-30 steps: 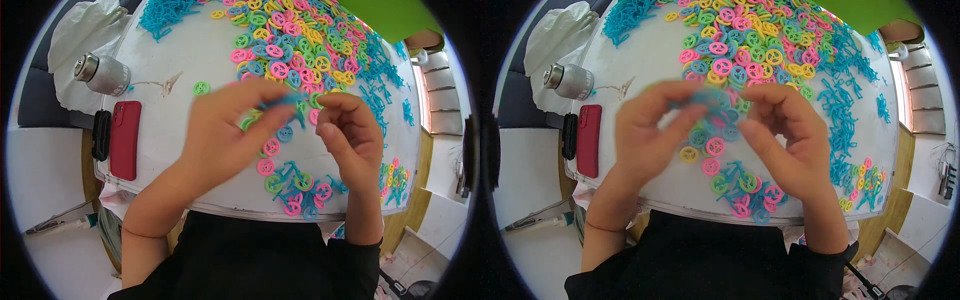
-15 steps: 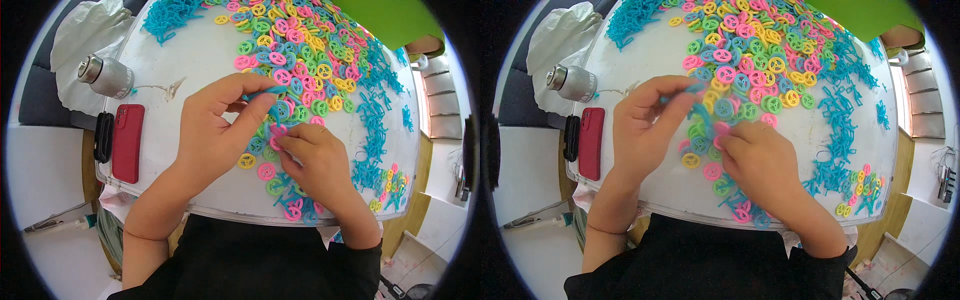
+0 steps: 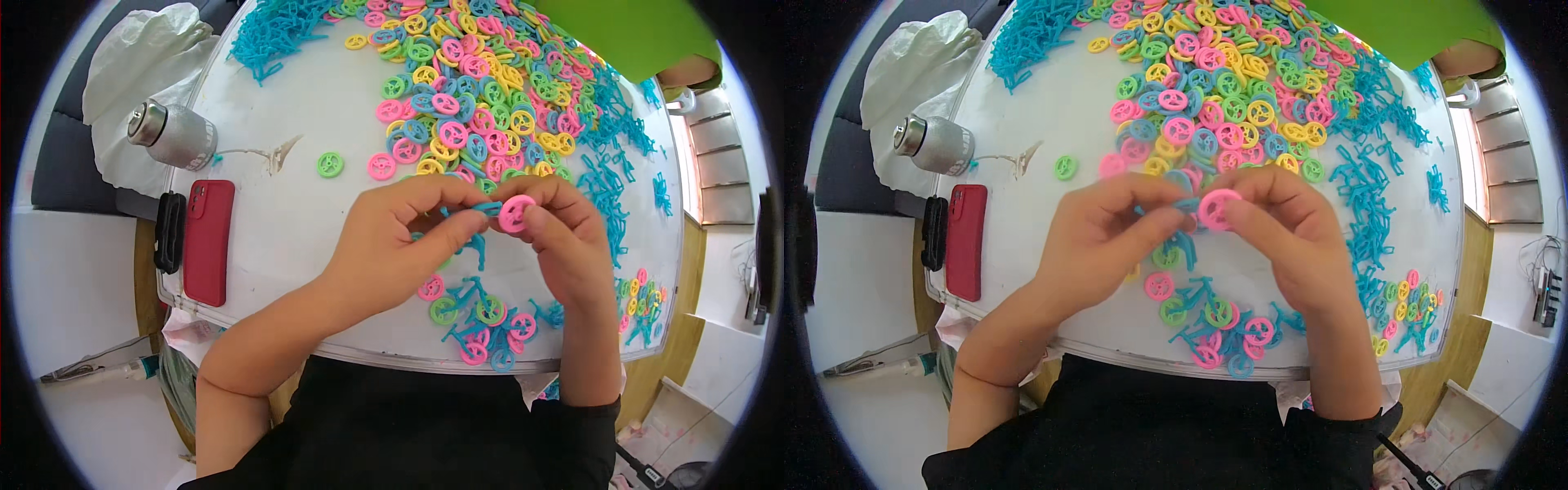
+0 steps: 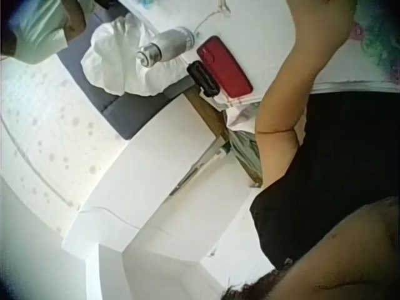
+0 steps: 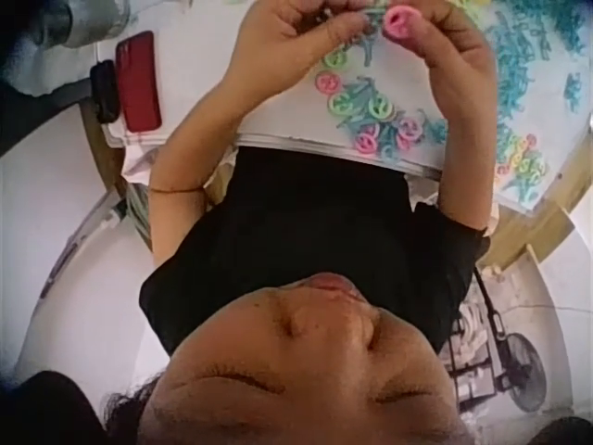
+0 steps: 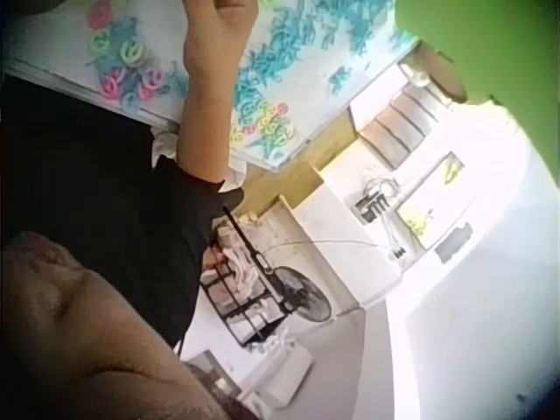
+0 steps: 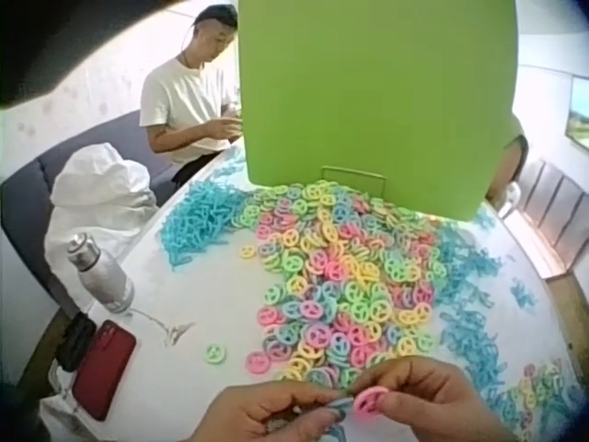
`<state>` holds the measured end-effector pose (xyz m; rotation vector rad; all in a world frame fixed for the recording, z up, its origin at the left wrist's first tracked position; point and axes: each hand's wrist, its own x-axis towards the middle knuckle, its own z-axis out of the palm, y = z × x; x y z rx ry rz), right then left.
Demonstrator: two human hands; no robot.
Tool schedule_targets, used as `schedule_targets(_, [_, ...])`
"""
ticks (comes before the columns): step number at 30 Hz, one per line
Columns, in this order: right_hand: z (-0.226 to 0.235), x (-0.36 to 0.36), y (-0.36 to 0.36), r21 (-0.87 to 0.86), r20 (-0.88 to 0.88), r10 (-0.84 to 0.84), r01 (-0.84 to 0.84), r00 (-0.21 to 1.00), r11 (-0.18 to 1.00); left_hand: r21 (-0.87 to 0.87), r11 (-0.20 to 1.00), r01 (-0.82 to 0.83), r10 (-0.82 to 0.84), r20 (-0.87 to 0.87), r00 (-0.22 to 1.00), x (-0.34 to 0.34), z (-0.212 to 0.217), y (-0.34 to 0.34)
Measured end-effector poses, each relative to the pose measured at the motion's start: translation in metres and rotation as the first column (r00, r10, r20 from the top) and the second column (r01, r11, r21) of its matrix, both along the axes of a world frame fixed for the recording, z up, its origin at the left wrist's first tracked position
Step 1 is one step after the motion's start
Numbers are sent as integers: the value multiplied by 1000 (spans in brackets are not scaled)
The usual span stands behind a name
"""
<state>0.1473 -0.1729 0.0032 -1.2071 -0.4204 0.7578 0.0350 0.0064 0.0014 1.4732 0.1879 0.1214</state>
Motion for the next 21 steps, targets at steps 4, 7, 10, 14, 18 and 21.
schedule_targets(4, [-1,-1,2,35,9,47,-47,999,998,-113,992,60,-66,-47,997,0,-2,2])
schedule_targets(7, [0,-6,3,22,3,42,-42,999,999,-153,985,83,-88,-31,996,-2,-6,2])
schedule_targets(10, [6,-13,5,2,-102,-55,56,993,998,-150,986,79,-76,24,997,-4,-10,-4])
schedule_targets(14, [5,-18,6,39,-114,-84,89,990,995,-99,994,50,-44,63,997,-6,-15,-8])
schedule_targets(18, [1,-17,4,-11,-69,-84,83,994,996,314,947,-70,-10,247,969,-5,-9,-8])
schedule_targets(21, [6,-19,6,-24,-4,-100,100,995,995,628,755,-191,-38,333,942,-4,-1,-12])
